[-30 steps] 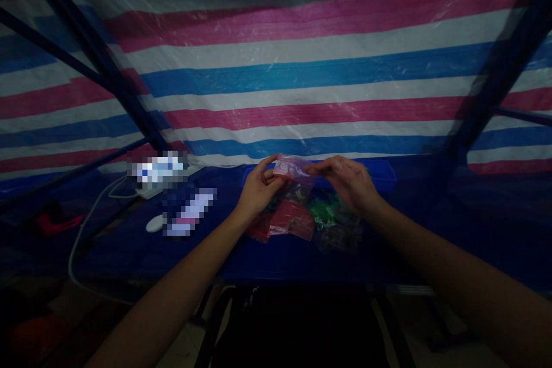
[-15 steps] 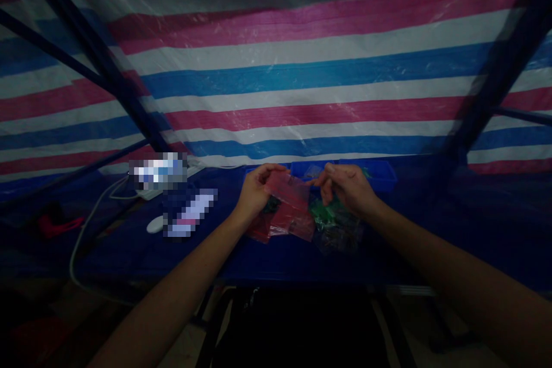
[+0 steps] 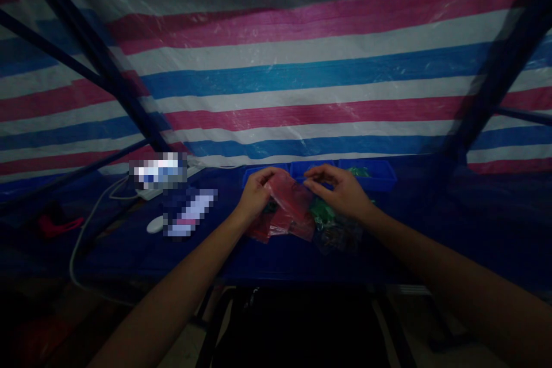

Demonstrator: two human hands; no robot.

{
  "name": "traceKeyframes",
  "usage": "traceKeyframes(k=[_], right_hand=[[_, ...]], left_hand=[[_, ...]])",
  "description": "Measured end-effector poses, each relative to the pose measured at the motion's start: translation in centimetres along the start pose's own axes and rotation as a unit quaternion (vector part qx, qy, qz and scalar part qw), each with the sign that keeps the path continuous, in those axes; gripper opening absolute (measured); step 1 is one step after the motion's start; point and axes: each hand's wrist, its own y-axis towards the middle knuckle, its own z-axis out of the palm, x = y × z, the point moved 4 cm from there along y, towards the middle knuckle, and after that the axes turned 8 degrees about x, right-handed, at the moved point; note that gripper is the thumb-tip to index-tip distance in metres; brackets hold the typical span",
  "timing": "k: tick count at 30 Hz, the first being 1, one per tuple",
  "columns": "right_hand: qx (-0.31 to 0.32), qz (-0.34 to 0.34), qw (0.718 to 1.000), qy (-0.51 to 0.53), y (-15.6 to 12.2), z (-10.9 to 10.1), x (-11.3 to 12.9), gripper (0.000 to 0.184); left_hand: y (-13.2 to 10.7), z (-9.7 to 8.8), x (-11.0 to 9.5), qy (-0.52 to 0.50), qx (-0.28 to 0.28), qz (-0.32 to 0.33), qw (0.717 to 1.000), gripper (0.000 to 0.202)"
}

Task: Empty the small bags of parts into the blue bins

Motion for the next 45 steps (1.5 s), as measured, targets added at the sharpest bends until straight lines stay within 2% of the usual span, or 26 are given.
traceKeyframes(k=[3,6,9,11,12,13,15,16,17,22,26,28,33,35,36,38,40,42,45], right_hand=[[0.004,0.032,0.999,0.033,0.1,-0.2,-0.4,0.029],[0.058,0.011,0.997,0.048,-0.1,0.0,-0.1,0.037],[0.148,-0.055,0.987,0.033,-0.5,0.9,0.8,0.076],[0.159,-0.094,0.983,-0.003,-0.6,1.4,1.3,0.093],[0.148,-0.103,0.983,-0.024,-0.6,1.5,1.4,0.089],[0.135,-0.104,0.985,-0.039,-0.5,1.6,1.4,0.075],[0.106,-0.093,0.989,-0.043,-0.3,1.4,1.3,0.037],[0.093,-0.081,0.992,-0.031,-0.2,1.3,1.1,0.024],[0.084,-0.062,0.994,-0.015,-0.2,1.1,1.0,0.019],[0.065,0.048,0.995,0.061,-0.4,0.8,0.1,0.027],[0.056,0.084,0.99,0.098,-0.3,1.1,-0.7,0.035],[0.029,0.093,0.99,0.099,0.1,0.9,-1.4,0.041],[-0.144,0.06,0.987,0.037,0.5,-1.3,-2.5,0.075],[-0.191,0.017,0.981,-0.038,0.3,-2.1,-1.7,0.077],[-0.198,-0.011,0.976,-0.085,0.1,-2.3,-1.1,0.072],[-0.178,-0.063,0.966,-0.177,-0.2,-2.1,0.3,0.054],[-0.108,-0.097,0.963,-0.225,-0.3,-1.2,1.3,0.038],[-0.047,-0.109,0.965,-0.232,-0.2,-0.3,1.7,0.038],[-0.017,-0.106,0.97,-0.217,-0.1,0.5,1.4,0.024]], left_hand=[[0.1,-0.1,0.5,-0.021,-0.004,-0.024,0.999,0.022],[0.3,-0.5,1.3,-0.032,-0.042,-0.033,0.998,0.02],[0.3,-1.0,2.0,-0.047,-0.098,-0.044,0.993,0.022],[0.2,-1.0,2.3,-0.046,-0.111,-0.068,0.99,0.024],[0.2,-0.9,2.4,-0.04,-0.103,-0.08,0.991,0.025],[0.2,-0.7,2.4,-0.032,-0.086,-0.088,0.992,0.026],[0.2,-0.2,2.3,-0.02,-0.049,-0.09,0.995,0.026],[0.2,0.0,2.2,-0.016,-0.034,-0.085,0.996,0.027],[0.2,0.1,2.1,-0.013,-0.024,-0.08,0.996,0.026],[0.0,0.2,2.2,-0.036,-0.014,-0.1,0.994,0.023],[0.0,0.4,1.9,-0.075,-0.015,-0.105,0.992,0.018],[0.1,0.4,1.6,-0.088,-0.011,-0.098,0.991,0.018],[0.4,0.0,0.8,-0.059,-0.013,-0.051,0.997,0.024],[0.4,-0.1,0.6,-0.038,-0.02,-0.029,0.999,0.025],[0.4,-0.1,0.5,-0.03,-0.02,-0.018,0.999,0.025],[0.4,-0.1,0.2,-0.019,-0.012,-0.002,1.0,0.026],[0.3,0.1,-0.2,-0.006,-0.002,0.009,1.0,0.026],[0.1,0.2,-0.7,0.011,0.006,0.02,1.0,0.026],[0.0,0.4,-1.3,0.034,0.022,0.037,0.998,0.023]])
